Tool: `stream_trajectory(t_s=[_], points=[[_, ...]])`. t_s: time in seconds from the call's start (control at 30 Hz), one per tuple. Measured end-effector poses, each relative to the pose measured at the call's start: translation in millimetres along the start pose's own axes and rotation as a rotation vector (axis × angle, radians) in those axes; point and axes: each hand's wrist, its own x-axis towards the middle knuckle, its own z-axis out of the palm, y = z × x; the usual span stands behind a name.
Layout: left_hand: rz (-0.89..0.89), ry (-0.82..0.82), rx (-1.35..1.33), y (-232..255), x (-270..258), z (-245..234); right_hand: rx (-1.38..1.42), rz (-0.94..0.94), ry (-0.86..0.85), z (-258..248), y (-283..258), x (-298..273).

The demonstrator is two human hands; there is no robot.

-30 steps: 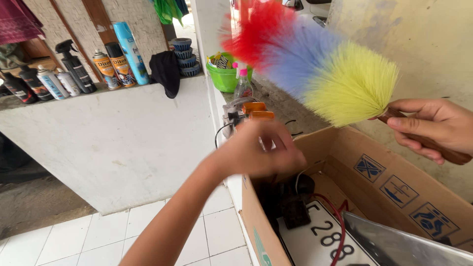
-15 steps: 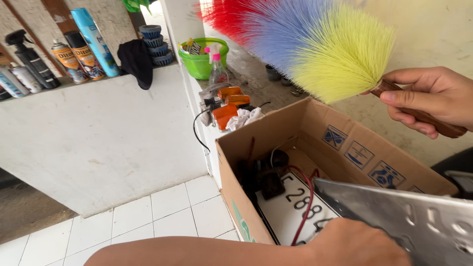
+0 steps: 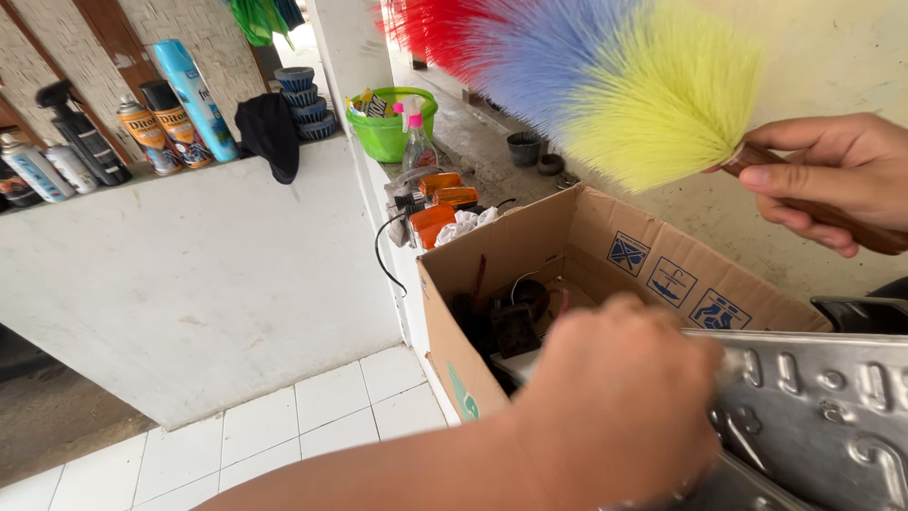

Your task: The person picks up several license plates from a cardboard box, cleans both sides of each plate using a colorful duster, and places them onto a low wall or shelf alongside various spray cans and bottles.

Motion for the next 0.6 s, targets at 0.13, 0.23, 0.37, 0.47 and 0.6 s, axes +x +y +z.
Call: stream_trajectory(t_s=[0.13, 0.23, 0.37, 0.47, 0.6], points=[[0.109, 0.272, 0.207, -24, 7, -11, -0.048, -0.04, 0.081, 2, -10, -6], [0.211, 0.424, 0.416, -43, 15, -10, -0.111, -0.003, 0.124, 5, -19, -7], [0.239, 0.591, 0.496, -63, 27, -23, -0.139, -0.023, 0.146, 8, -28, -1], [0.124, 0.79, 0.226, -76, 35, -40, -0.165, -0.011, 0.179, 2, -32, 6], [0.053, 1.036, -0.116, -108, 36, -61, -0.225, 0.01, 0.233, -19, -39, 22]])
